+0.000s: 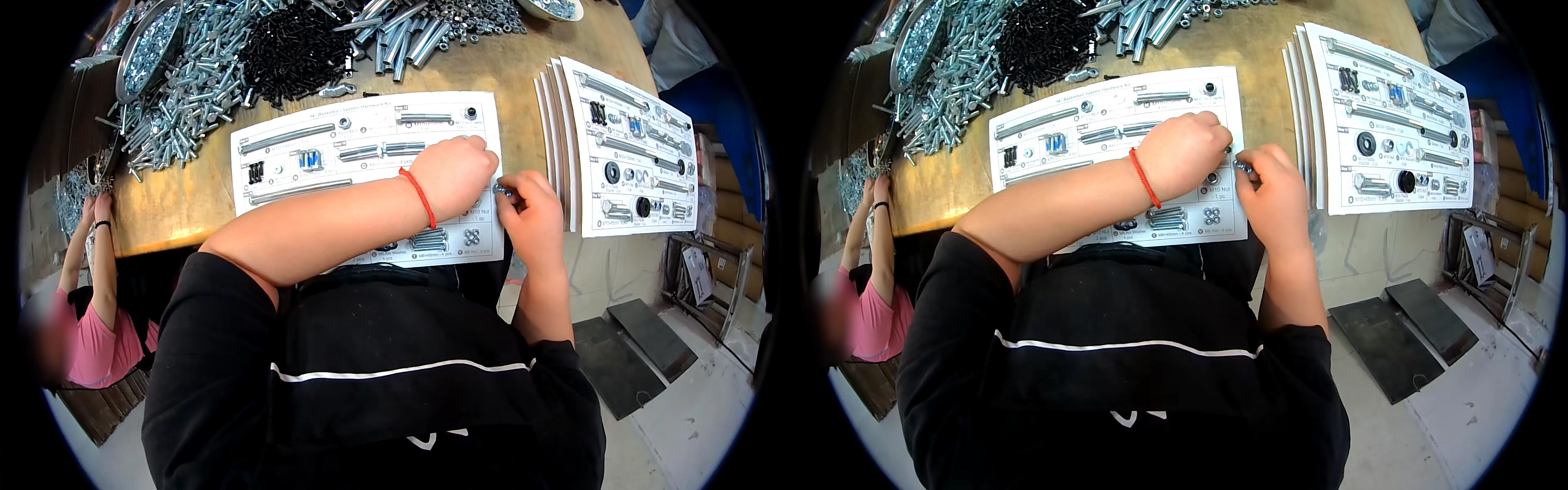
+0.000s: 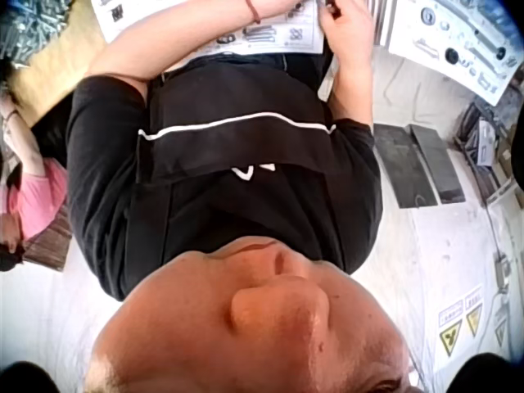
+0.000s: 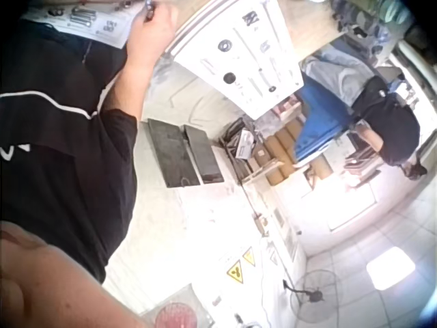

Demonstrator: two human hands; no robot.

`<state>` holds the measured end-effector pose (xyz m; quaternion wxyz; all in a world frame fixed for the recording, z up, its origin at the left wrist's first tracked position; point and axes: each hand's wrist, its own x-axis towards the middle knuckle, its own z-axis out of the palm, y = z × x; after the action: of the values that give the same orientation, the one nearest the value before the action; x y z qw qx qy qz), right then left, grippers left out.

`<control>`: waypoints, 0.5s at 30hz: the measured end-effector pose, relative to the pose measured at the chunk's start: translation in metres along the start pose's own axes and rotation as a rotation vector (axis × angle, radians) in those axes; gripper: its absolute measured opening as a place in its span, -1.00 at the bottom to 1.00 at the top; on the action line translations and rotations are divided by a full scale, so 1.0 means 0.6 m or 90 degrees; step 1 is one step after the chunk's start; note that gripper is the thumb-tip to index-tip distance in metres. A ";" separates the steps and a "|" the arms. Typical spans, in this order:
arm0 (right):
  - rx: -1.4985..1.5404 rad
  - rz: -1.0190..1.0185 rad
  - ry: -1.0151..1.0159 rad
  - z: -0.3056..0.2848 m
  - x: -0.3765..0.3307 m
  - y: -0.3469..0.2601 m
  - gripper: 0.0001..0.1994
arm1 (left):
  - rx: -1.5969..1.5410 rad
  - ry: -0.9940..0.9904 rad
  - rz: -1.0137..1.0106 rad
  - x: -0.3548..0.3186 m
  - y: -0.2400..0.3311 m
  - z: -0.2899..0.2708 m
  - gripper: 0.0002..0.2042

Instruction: The person sorts metal fasteners from piles on a table and places them into designated slots on a printed template. They repeatedly pick bolts, nuts, and washers, match them to the template, and stack completed sheets.

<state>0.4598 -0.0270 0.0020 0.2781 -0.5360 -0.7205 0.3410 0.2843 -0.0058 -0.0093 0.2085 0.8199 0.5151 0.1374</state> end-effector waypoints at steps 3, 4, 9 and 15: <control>-0.047 -0.083 -0.032 0.006 -0.001 0.008 -0.82 | -0.087 -0.026 -0.067 -0.007 0.000 -0.004 -0.84; -0.061 -0.124 -0.038 0.009 0.000 0.012 -0.81 | -0.105 -0.011 -0.063 -0.008 -0.002 -0.002 -0.85; -0.045 -0.084 -0.075 0.002 0.008 0.004 -0.76 | -0.065 0.034 -0.040 -0.006 -0.009 0.002 -0.85; 0.030 -0.041 -0.076 0.002 0.021 -0.005 -0.61 | -0.031 0.084 -0.063 -0.027 -0.007 -0.024 -0.82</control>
<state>0.4537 -0.0159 0.0043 0.2580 -0.4842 -0.7447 0.3801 0.2678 -0.0162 0.0010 0.2002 0.7772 0.5644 0.1931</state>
